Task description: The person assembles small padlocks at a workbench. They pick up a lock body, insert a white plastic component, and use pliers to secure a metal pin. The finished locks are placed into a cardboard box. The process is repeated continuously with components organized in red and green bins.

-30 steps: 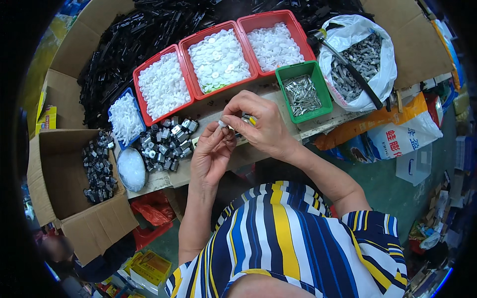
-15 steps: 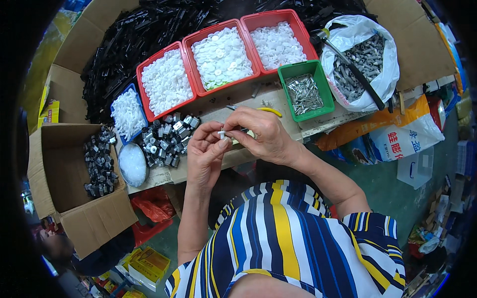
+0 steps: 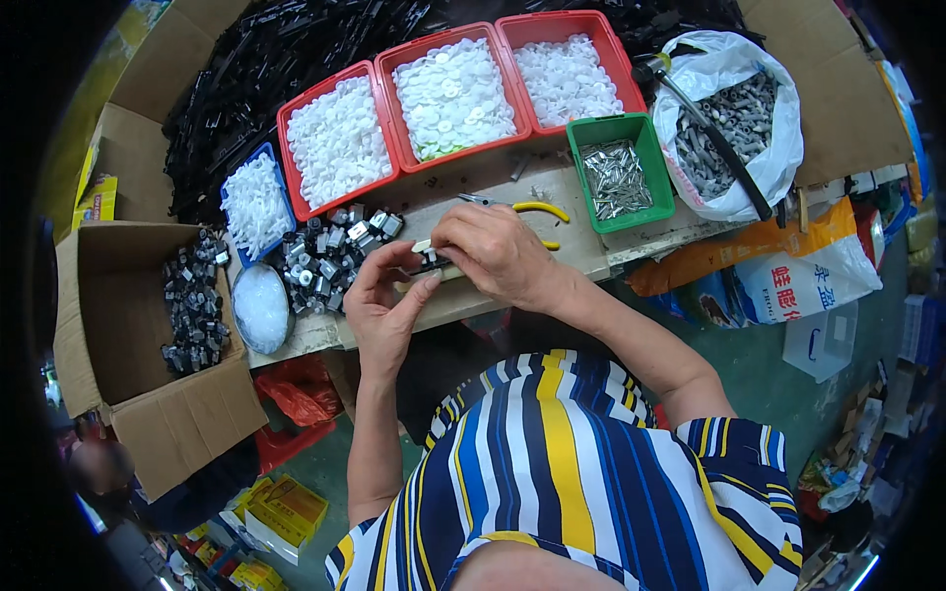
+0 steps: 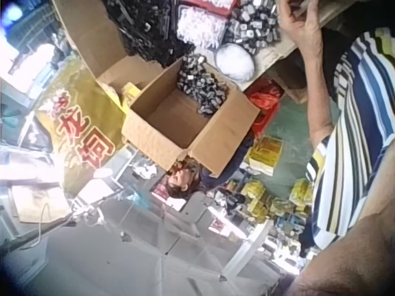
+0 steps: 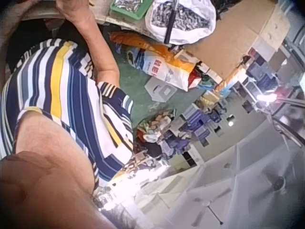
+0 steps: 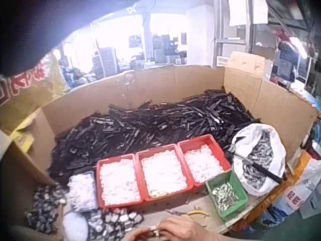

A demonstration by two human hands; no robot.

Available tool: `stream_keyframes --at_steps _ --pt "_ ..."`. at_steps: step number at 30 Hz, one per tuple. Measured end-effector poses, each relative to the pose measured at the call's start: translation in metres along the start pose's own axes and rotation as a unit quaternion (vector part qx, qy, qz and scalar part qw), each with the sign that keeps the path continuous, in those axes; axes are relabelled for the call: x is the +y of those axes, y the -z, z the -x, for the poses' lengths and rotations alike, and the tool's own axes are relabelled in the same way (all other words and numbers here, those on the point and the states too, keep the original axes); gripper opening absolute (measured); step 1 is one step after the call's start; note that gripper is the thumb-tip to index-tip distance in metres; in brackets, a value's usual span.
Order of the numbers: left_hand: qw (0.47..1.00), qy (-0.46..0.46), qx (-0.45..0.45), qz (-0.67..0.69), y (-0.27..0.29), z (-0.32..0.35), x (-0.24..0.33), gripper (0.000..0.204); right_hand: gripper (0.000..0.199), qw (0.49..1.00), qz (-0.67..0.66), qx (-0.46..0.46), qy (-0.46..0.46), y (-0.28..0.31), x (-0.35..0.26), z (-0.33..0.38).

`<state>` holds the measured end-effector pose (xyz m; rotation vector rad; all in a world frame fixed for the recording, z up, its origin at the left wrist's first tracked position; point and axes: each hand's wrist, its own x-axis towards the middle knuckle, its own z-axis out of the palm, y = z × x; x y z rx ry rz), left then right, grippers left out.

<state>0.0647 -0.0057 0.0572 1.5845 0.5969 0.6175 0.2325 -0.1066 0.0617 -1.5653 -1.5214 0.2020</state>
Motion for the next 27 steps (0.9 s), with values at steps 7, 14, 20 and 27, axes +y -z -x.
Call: stream_keyframes --at_steps 7,14,20,27 --pt "0.925 -0.211 0.039 -0.314 0.014 0.006 -0.012 0.032 0.015 0.997 0.06 -0.045 0.001 -0.015 0.014 0.004" --pt "0.915 -0.229 0.008 -0.332 0.007 0.009 -0.023 0.034 0.013 0.996 0.075 -0.049 -0.001 -0.02 0.012 0.005" --pt "0.91 -0.229 0.0 -0.344 0.008 0.009 -0.022 0.033 0.01 0.994 0.097 -0.055 0.009 -0.027 0.015 0.006" --pt "0.89 -0.249 -0.021 -0.381 0.009 0.004 -0.019 0.027 0.01 0.995 0.089 -0.046 -0.004 -0.019 0.014 0.007"
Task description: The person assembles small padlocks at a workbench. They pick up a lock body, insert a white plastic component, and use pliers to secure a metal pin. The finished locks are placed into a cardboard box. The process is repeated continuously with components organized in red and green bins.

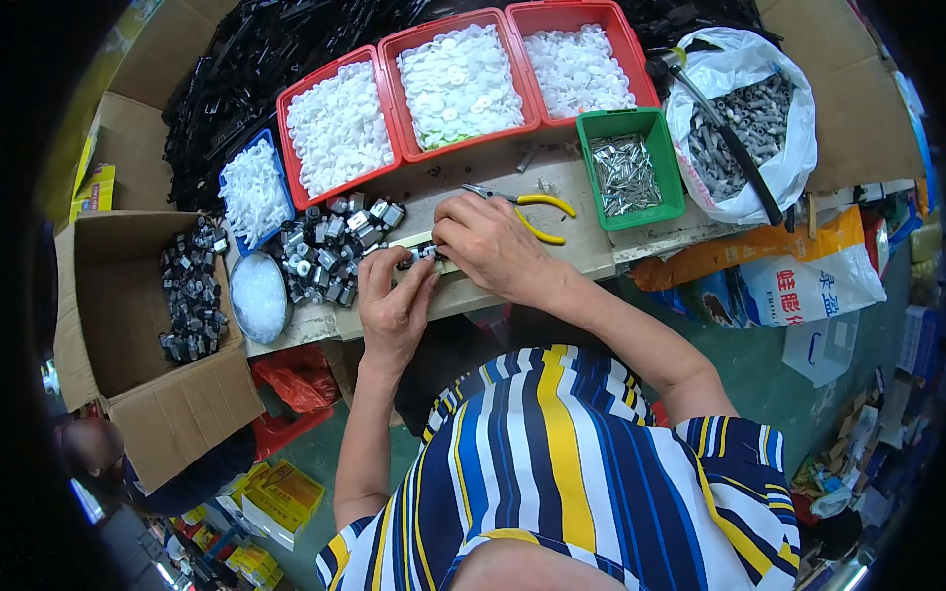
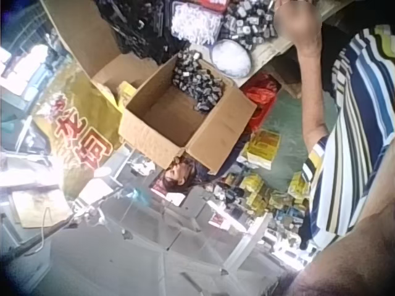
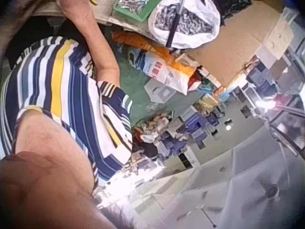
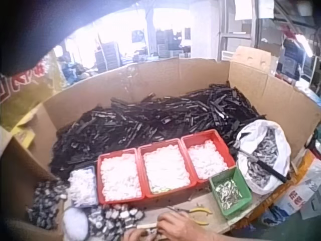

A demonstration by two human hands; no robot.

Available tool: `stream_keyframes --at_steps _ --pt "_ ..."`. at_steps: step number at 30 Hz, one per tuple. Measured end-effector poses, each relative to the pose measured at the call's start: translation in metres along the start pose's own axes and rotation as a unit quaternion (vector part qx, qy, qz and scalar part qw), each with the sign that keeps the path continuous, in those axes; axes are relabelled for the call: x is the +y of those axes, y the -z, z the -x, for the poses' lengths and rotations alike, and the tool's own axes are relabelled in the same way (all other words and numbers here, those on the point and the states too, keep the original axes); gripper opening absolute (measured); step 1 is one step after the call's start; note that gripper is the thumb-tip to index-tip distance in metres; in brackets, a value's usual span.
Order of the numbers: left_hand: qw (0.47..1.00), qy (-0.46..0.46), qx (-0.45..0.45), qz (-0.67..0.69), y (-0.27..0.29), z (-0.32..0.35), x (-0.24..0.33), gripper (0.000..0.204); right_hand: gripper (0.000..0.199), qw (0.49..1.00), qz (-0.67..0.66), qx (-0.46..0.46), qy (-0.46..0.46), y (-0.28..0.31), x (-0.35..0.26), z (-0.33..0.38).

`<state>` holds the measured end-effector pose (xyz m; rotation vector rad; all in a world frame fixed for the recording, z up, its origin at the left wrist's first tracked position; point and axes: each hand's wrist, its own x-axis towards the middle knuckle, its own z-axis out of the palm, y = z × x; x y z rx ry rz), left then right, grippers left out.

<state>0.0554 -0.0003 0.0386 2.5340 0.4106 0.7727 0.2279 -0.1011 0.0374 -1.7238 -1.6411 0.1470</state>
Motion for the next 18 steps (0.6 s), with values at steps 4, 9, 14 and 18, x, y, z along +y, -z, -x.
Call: stream_keyframes --at_steps 4,9,14,18 --pt "1.0 -0.003 -0.017 -0.015 0.003 -0.002 -0.003 0.023 0.011 0.997 0.024 0.069 0.001 0.04 0.009 0.011" --pt "0.999 0.002 -0.017 0.034 0.011 -0.026 -0.004 0.021 0.011 0.966 0.144 0.101 -0.191 0.107 0.047 0.049" --pt "0.997 -0.041 0.021 0.055 0.001 -0.087 -0.009 0.012 0.008 0.94 0.202 0.0 -0.274 0.12 0.064 0.068" --pt "0.996 -0.083 -0.005 0.035 -0.024 -0.138 -0.024 0.013 0.007 0.935 0.22 -0.026 -0.275 0.12 0.066 0.061"
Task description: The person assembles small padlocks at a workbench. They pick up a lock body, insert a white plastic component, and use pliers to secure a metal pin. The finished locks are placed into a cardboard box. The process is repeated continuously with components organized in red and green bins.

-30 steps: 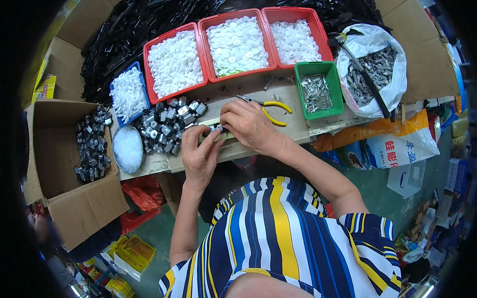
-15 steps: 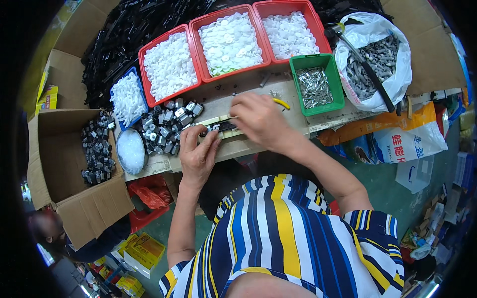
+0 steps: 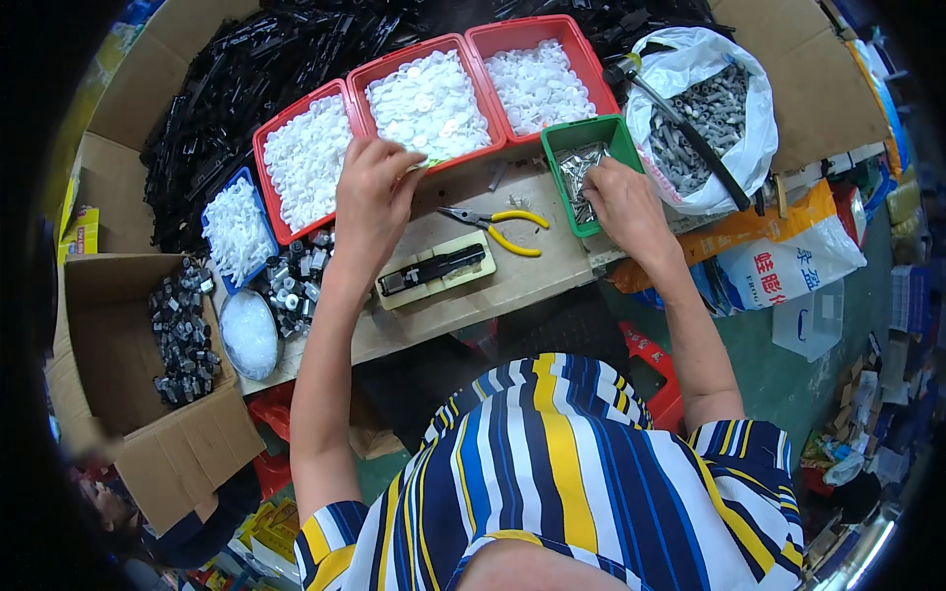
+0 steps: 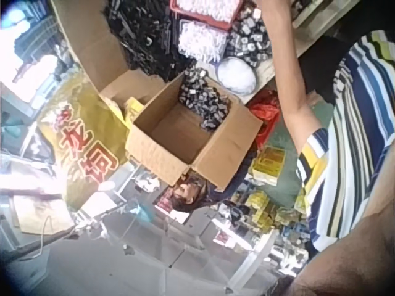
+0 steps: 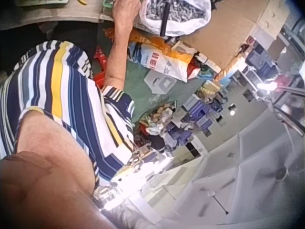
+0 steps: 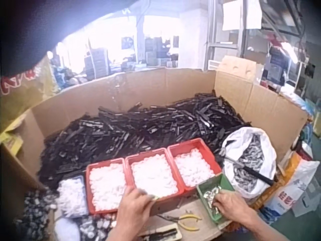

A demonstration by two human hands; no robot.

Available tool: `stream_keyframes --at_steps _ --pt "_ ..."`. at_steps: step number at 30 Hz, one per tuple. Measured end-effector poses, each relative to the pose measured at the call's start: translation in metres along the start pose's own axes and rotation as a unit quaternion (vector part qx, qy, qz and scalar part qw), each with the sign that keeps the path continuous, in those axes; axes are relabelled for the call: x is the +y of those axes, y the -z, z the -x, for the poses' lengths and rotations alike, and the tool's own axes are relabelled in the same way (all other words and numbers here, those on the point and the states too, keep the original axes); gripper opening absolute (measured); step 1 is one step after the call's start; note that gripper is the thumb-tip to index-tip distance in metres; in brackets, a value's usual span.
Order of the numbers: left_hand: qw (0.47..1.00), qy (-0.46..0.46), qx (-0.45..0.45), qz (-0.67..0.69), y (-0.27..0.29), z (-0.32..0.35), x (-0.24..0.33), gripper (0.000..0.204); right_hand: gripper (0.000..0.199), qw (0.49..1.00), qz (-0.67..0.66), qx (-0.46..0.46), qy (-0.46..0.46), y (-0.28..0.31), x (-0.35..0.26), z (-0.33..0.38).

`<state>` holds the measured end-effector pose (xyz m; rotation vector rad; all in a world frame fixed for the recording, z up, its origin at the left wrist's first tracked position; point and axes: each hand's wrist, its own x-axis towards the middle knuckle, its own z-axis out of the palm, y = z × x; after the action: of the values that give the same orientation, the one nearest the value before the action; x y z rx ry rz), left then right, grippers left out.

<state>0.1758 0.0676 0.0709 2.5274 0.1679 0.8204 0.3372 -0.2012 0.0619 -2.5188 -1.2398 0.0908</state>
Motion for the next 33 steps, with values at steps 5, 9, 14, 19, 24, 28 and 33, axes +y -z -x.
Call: stream_keyframes --at_steps 5,9,14,19,24,28,33 --pt "0.995 -0.025 -0.086 -0.039 -0.03 -0.035 -0.024 0.015 0.009 0.994 -0.101 0.03 -0.022 0.0 0.003 0.005" --pt "0.992 -0.035 -0.115 -0.048 -0.032 -0.045 -0.029 0.011 0.01 0.998 -0.065 0.021 -0.004 -0.003 0.002 0.003" --pt "0.995 -0.009 -0.101 -0.01 -0.032 -0.041 -0.027 0.009 0.011 0.995 -0.095 0.031 -0.004 -0.005 0.005 0.0" --pt "0.998 0.024 -0.047 0.021 -0.028 -0.04 -0.019 0.007 0.009 0.977 -0.18 0.111 0.0 -0.003 0.002 -0.001" --pt "0.939 0.262 -0.044 0.218 -0.019 -0.028 0.01 0.012 0.009 0.924 -0.357 0.139 -0.01 0.01 -0.046 -0.011" --pt "0.809 0.338 -0.041 0.48 -0.019 -0.004 0.031 0.015 0.011 0.874 -0.468 0.129 0.021 -0.002 -0.078 -0.022" --pt "0.715 0.388 -0.02 0.581 -0.019 0.017 0.049 0.015 0.008 0.904 -0.387 0.156 0.099 -0.005 -0.098 -0.024"
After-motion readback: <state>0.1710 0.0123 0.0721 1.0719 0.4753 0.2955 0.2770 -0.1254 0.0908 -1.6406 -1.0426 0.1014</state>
